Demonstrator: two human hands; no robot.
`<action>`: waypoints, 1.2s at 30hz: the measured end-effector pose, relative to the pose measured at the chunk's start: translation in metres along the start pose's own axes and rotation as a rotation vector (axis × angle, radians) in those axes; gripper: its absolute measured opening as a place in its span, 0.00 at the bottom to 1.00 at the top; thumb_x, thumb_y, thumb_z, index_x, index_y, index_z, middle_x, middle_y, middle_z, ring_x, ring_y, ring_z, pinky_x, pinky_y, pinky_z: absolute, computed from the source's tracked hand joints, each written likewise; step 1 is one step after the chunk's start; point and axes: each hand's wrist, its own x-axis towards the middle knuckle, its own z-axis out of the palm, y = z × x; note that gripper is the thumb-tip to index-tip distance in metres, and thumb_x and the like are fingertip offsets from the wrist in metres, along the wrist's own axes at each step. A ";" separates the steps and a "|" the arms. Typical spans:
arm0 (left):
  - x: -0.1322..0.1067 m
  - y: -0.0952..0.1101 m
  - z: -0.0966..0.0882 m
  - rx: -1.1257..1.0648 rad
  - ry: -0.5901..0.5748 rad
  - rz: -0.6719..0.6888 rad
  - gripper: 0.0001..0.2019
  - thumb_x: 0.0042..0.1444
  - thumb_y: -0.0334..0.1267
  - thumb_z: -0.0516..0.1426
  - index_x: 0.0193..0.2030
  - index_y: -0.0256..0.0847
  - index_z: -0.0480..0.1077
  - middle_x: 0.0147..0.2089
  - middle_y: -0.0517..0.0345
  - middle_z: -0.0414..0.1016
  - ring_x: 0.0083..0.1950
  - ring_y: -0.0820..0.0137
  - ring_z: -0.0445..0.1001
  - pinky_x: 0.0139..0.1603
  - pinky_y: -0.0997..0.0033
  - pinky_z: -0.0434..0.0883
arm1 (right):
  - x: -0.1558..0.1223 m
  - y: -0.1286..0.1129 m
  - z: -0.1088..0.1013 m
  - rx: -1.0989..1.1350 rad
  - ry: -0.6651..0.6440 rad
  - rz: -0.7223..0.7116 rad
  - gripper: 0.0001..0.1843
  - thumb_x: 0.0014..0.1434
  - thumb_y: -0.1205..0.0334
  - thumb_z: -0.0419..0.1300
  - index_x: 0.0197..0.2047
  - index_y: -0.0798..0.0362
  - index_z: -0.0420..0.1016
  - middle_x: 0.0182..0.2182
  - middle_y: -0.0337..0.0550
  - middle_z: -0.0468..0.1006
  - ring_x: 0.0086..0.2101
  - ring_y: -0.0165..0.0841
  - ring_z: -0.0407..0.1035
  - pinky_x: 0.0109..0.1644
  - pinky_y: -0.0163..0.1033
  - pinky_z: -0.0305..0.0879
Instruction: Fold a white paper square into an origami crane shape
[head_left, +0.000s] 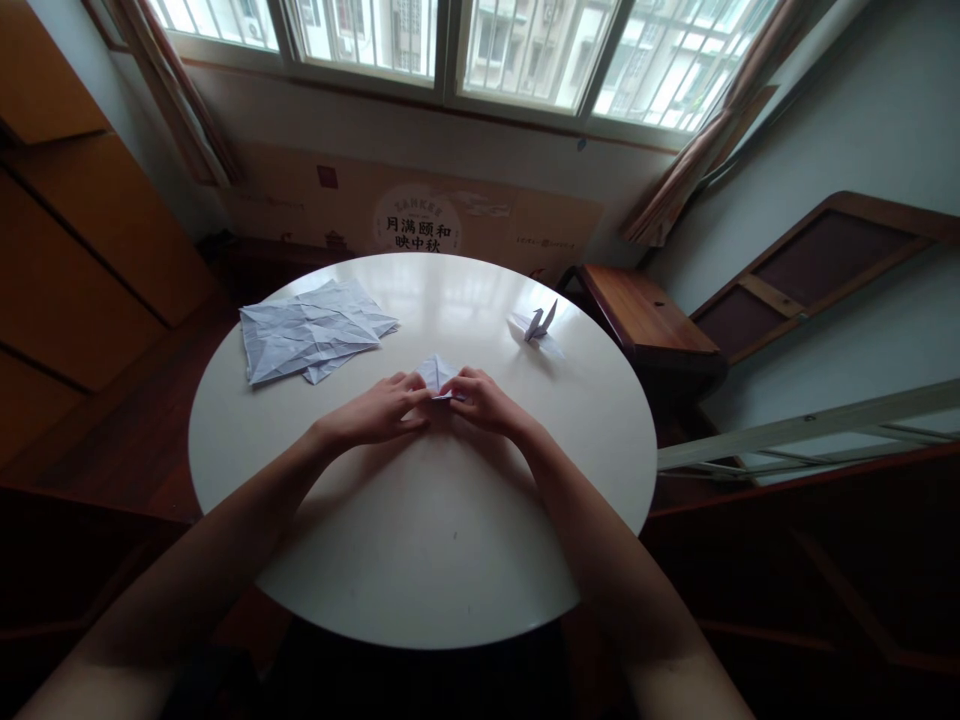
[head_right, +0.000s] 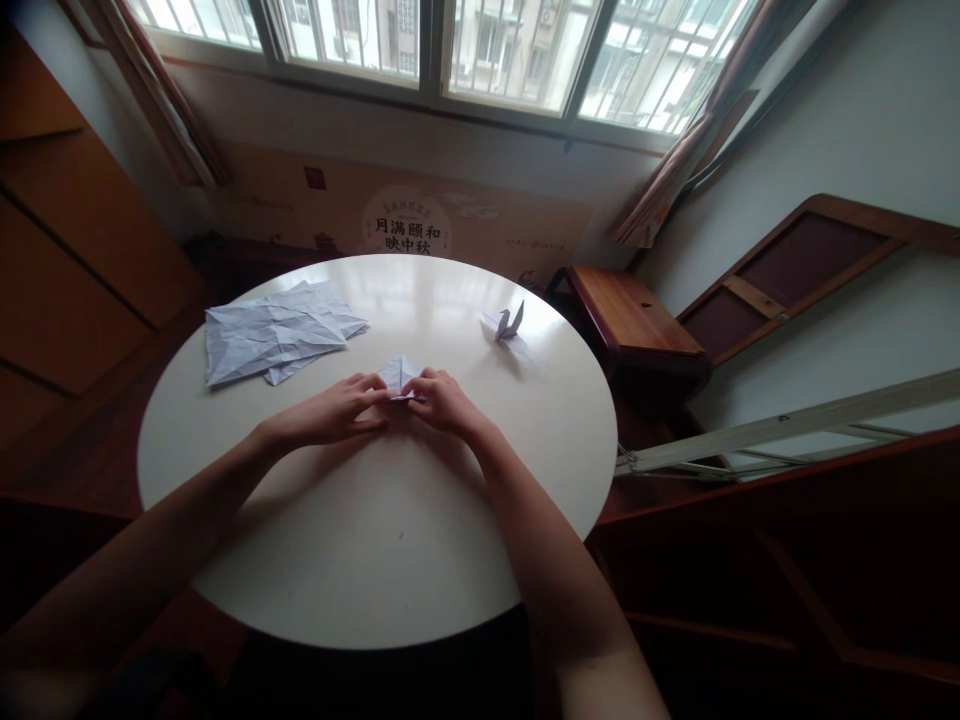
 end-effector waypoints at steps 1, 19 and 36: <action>0.000 0.000 0.000 0.000 -0.001 -0.003 0.18 0.65 0.40 0.58 0.61 0.44 0.68 0.54 0.49 0.69 0.56 0.56 0.67 0.58 0.57 0.67 | 0.000 0.000 0.000 -0.001 0.002 0.000 0.09 0.60 0.68 0.63 0.44 0.50 0.81 0.37 0.43 0.72 0.41 0.36 0.68 0.52 0.43 0.63; 0.000 0.001 -0.002 -0.013 0.004 -0.005 0.20 0.65 0.40 0.58 0.63 0.46 0.68 0.54 0.49 0.69 0.55 0.56 0.68 0.57 0.56 0.68 | 0.001 -0.002 -0.001 -0.016 -0.014 -0.005 0.10 0.60 0.69 0.62 0.44 0.51 0.81 0.37 0.43 0.72 0.41 0.37 0.67 0.52 0.43 0.62; -0.001 -0.001 -0.001 -0.005 0.008 0.007 0.19 0.65 0.40 0.58 0.62 0.47 0.68 0.55 0.50 0.69 0.56 0.57 0.68 0.59 0.57 0.67 | 0.000 -0.003 -0.001 -0.005 -0.001 0.002 0.09 0.60 0.69 0.63 0.44 0.50 0.81 0.38 0.43 0.72 0.40 0.35 0.68 0.51 0.42 0.63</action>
